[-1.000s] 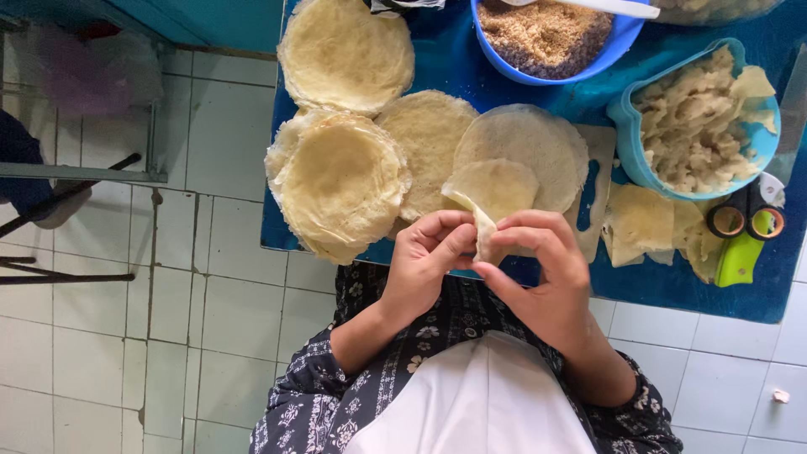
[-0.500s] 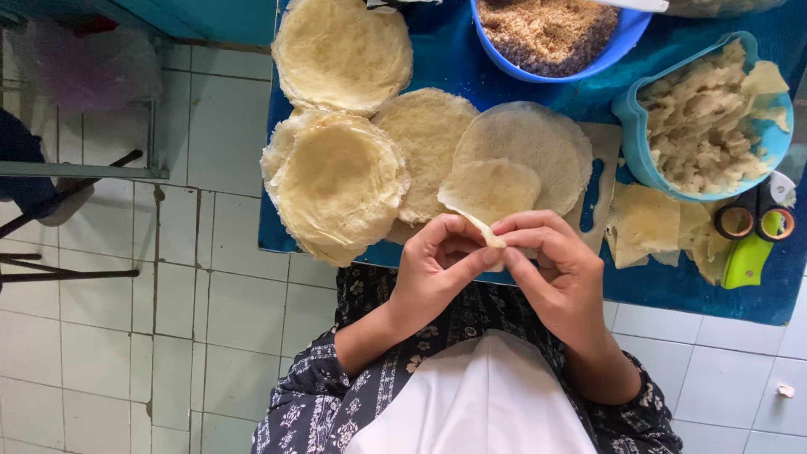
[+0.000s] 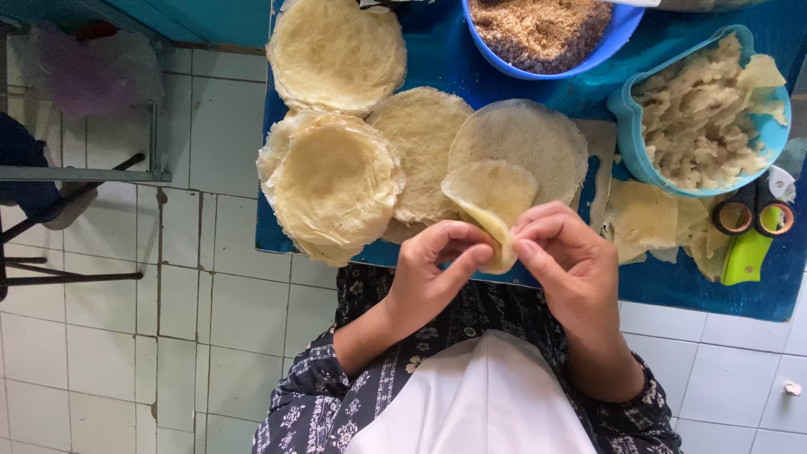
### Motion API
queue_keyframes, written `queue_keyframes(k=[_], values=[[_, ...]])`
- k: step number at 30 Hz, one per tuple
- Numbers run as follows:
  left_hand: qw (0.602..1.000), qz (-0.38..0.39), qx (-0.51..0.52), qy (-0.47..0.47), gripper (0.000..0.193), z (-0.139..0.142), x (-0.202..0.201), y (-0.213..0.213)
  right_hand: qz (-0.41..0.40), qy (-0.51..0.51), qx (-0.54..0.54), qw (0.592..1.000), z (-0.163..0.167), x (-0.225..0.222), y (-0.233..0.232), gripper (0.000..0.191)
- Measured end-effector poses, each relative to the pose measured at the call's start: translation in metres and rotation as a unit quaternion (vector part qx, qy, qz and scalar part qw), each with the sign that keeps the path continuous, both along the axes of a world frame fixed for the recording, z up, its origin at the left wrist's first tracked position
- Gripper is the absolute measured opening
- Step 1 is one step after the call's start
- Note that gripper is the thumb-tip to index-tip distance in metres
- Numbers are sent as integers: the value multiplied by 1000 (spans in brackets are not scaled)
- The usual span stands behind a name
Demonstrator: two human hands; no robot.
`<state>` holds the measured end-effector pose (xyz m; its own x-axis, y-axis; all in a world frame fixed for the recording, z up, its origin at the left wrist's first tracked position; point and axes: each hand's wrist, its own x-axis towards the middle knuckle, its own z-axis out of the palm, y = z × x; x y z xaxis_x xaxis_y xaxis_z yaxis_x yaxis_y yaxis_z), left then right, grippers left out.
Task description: The person folds round thin crackers in half by hand, pressing the edges, and stacks the folded crackers on the table. They pick up each cracker one at a time from a pile, fold it, and place it with the finished stack.
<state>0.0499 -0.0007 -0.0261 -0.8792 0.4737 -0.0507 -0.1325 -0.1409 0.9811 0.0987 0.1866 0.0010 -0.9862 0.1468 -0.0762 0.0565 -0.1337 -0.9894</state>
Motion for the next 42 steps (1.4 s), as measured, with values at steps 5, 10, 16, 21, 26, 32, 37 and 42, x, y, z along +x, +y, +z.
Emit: queue_keyframes(k=[5,10,16,21,26,32,37,42], values=[[968,6,-74,241,27,3,5,0,-61,41,-95,993,-1,-5,-3,5],[996,-18,20,-80,18,-12,10,1,-62,30,82,994,12,-5,-12,15],[963,-23,172,-209,18,-28,10,-5,-54,162,368,914,18,-3,-28,27],[959,-19,163,-230,16,-28,5,-5,-16,174,375,910,14,-5,-23,26],[969,-7,137,-206,13,-24,5,-9,-7,156,360,920,10,-2,-21,19],[982,10,125,-141,13,-15,8,-7,-23,67,324,943,10,0,-21,14],[981,16,-54,188,13,-4,2,-6,6,139,275,951,12,0,-16,18],[986,2,-39,162,12,3,-2,-1,-15,108,321,941,10,-2,-15,12]])
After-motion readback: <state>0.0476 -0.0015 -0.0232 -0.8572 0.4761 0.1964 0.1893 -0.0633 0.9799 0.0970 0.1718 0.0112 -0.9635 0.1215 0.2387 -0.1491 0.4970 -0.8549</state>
